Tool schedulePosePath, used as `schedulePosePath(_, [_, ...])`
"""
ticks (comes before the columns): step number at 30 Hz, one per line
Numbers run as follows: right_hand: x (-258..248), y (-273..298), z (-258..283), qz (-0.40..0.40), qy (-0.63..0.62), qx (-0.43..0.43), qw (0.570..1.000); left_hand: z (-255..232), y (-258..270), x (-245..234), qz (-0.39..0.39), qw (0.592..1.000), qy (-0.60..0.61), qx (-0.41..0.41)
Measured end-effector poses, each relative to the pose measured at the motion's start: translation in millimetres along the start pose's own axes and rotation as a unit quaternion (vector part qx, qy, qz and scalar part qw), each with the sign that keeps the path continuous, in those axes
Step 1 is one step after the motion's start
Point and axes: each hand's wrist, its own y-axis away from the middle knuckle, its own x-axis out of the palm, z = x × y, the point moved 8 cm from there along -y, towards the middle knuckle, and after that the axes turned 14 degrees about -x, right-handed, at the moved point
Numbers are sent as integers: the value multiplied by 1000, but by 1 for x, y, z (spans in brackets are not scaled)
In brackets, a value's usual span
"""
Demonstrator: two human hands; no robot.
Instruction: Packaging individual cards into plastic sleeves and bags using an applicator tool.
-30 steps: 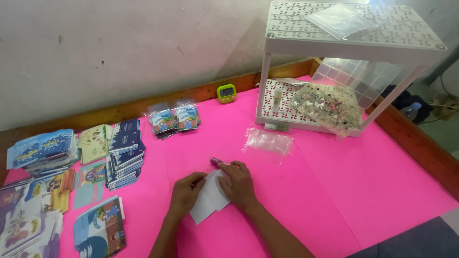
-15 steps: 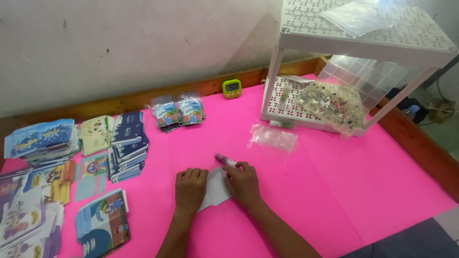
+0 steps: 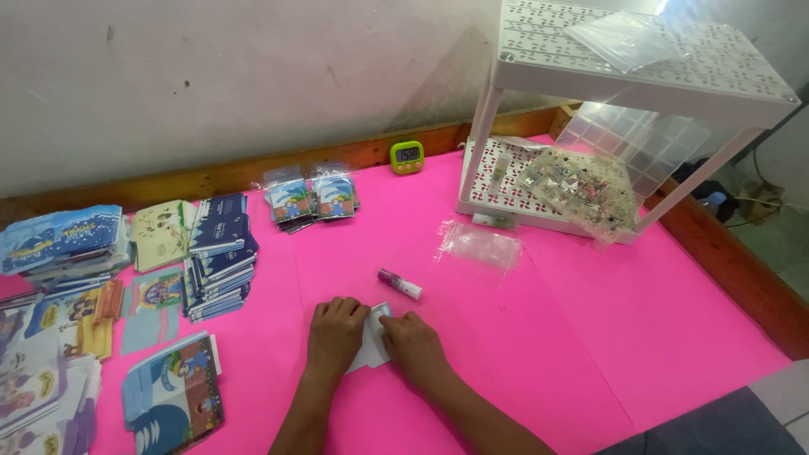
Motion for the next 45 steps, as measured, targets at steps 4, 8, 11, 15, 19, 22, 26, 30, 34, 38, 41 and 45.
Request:
schedulePosePath(4, [10, 4, -5, 31, 5, 3, 1000, 4, 5, 9, 48, 998, 27, 2])
schedulePosePath(8, [11, 5, 2, 57, 42, -32, 997, 0, 5, 4, 40, 999, -11, 2])
schedulePosePath(11, [-11, -1, 9, 47, 4, -22, 999, 7, 5, 4, -1, 999, -24, -27])
schedulePosePath(15, [-79, -14, 8, -159, 40, -40, 986, 20, 6, 5, -6, 997, 23, -74])
schedulePosePath(19, [-89, -10, -48, -222, 55, 13, 973, 23, 8, 11, -7, 995, 42, -85])
schedulePosePath(22, [-63, -12, -62, -181, 13, -2, 983, 26, 6, 16, -14, 994, 63, -89])
schedulePosePath(26, [-25, -12, -73, -72, 4, 25, 997, 33, 12, 21, 17, 984, 129, -124])
schedulePosePath(30, [-55, -13, -75, -198, -198, 136, 950, 38, 9, 32, 110, 973, 127, -158])
schedulePosePath(34, [-47, -3, -79, -285, -363, 145, 875, 36, 4, 24, 96, 975, 106, -172])
schedulePosePath(38, [-41, -3, -63, -300, -420, 113, 849, 32, 5, 24, 113, 969, 139, -168])
schedulePosePath(41, [-40, -4, -52, -265, -397, 103, 873, 22, 2, 13, 134, 960, 185, -160])
schedulePosePath(45, [-39, -9, -40, -234, -394, 89, 884, 19, -7, -13, 201, 900, 306, -235])
